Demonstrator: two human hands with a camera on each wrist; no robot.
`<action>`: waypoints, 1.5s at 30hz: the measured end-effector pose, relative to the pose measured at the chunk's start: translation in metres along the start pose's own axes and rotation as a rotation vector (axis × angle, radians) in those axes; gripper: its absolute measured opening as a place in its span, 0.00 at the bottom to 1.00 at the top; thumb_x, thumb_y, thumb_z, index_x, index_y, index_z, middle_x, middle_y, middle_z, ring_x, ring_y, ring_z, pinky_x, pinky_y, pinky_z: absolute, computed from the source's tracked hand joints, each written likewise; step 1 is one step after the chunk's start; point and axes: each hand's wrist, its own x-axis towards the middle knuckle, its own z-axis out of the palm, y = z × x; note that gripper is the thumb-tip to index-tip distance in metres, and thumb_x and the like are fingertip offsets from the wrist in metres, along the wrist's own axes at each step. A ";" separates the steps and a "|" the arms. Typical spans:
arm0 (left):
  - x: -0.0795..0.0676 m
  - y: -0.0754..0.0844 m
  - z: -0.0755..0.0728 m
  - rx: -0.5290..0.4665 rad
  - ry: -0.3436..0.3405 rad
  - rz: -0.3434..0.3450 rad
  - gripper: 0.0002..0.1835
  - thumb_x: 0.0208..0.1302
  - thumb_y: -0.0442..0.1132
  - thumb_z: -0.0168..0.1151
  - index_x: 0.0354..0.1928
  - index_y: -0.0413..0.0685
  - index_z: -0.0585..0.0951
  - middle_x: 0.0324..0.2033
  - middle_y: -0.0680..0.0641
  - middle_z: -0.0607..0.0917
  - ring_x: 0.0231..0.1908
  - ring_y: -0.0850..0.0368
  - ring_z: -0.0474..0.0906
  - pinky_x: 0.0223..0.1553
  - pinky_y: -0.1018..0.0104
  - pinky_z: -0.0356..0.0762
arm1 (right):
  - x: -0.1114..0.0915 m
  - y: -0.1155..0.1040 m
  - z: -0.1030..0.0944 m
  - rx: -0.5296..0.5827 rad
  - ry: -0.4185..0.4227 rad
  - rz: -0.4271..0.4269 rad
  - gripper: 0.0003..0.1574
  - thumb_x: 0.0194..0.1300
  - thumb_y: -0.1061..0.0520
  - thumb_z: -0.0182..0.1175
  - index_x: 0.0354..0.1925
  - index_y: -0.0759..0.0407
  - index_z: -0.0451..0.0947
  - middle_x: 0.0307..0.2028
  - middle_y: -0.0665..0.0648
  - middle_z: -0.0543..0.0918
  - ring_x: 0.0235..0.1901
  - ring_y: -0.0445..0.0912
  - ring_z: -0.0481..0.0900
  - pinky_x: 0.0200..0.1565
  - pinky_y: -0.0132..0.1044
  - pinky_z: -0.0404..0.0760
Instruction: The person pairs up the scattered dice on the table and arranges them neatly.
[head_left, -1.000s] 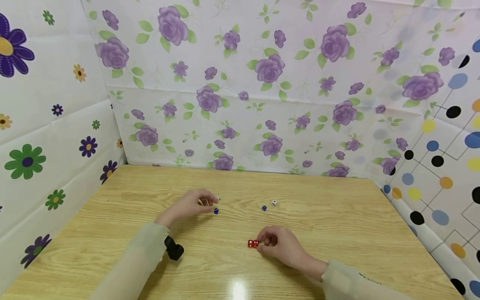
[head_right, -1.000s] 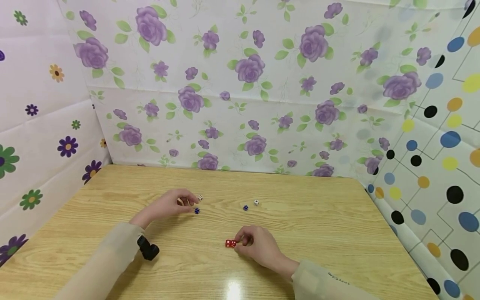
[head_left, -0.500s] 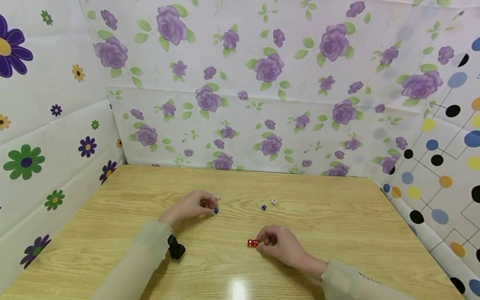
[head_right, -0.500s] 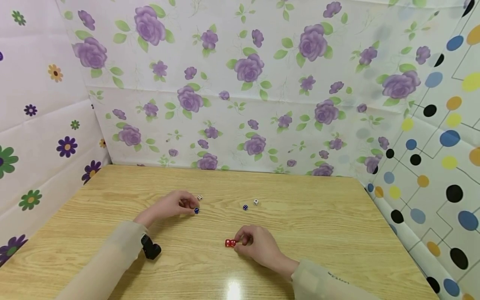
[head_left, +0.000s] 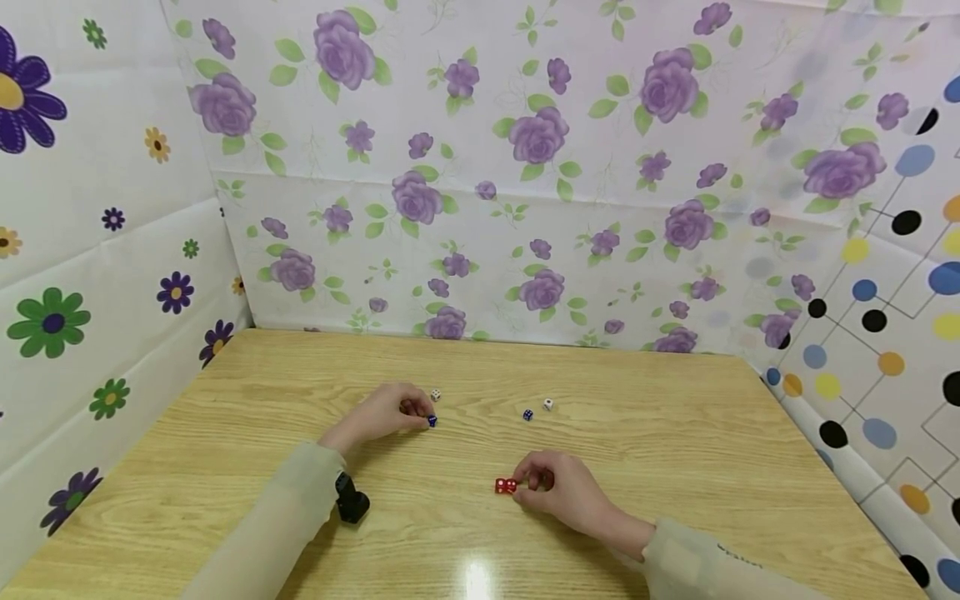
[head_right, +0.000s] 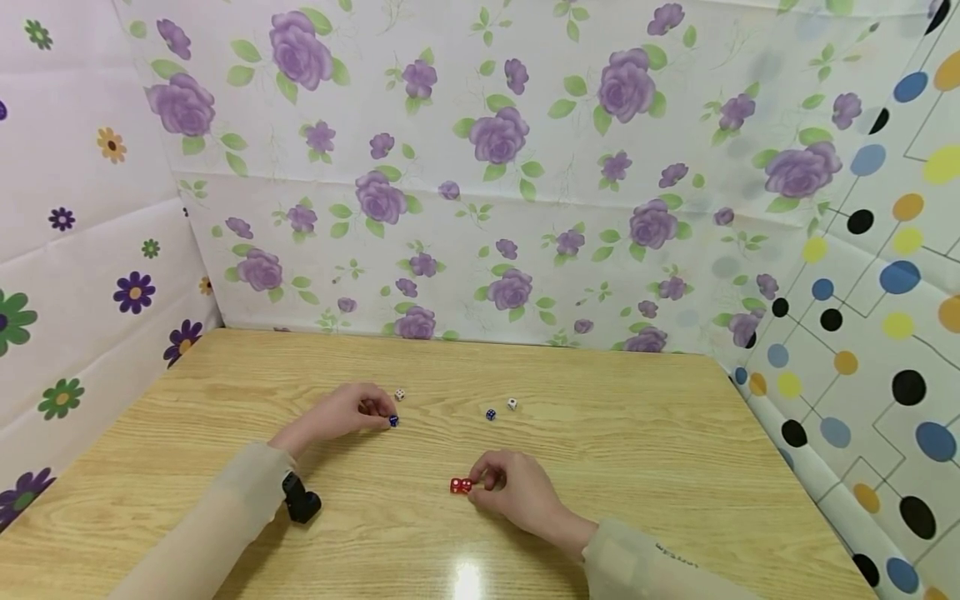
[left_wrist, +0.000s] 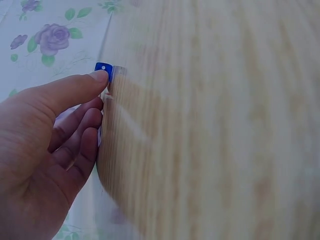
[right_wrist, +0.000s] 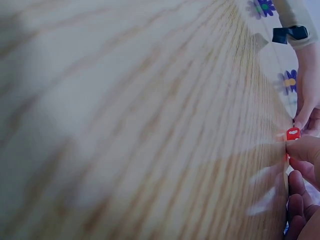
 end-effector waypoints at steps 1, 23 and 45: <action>0.000 0.000 0.000 0.001 0.002 -0.001 0.05 0.64 0.36 0.67 0.41 0.49 0.85 0.37 0.48 0.86 0.35 0.59 0.78 0.38 0.68 0.76 | 0.000 0.000 0.000 -0.002 0.001 -0.002 0.06 0.60 0.53 0.70 0.36 0.44 0.83 0.28 0.44 0.78 0.25 0.34 0.70 0.29 0.28 0.71; 0.002 0.000 0.006 0.024 0.023 0.017 0.04 0.62 0.38 0.68 0.39 0.52 0.85 0.34 0.52 0.85 0.31 0.63 0.77 0.35 0.70 0.75 | -0.001 -0.001 -0.001 0.012 -0.004 0.005 0.06 0.60 0.54 0.70 0.36 0.46 0.83 0.28 0.46 0.78 0.25 0.35 0.70 0.29 0.28 0.71; 0.012 0.029 0.031 0.103 0.040 0.050 0.02 0.60 0.38 0.70 0.35 0.52 0.85 0.30 0.54 0.84 0.29 0.64 0.74 0.33 0.70 0.74 | 0.000 0.002 0.001 0.012 -0.005 0.003 0.06 0.60 0.53 0.70 0.36 0.44 0.83 0.28 0.45 0.78 0.26 0.35 0.71 0.30 0.28 0.72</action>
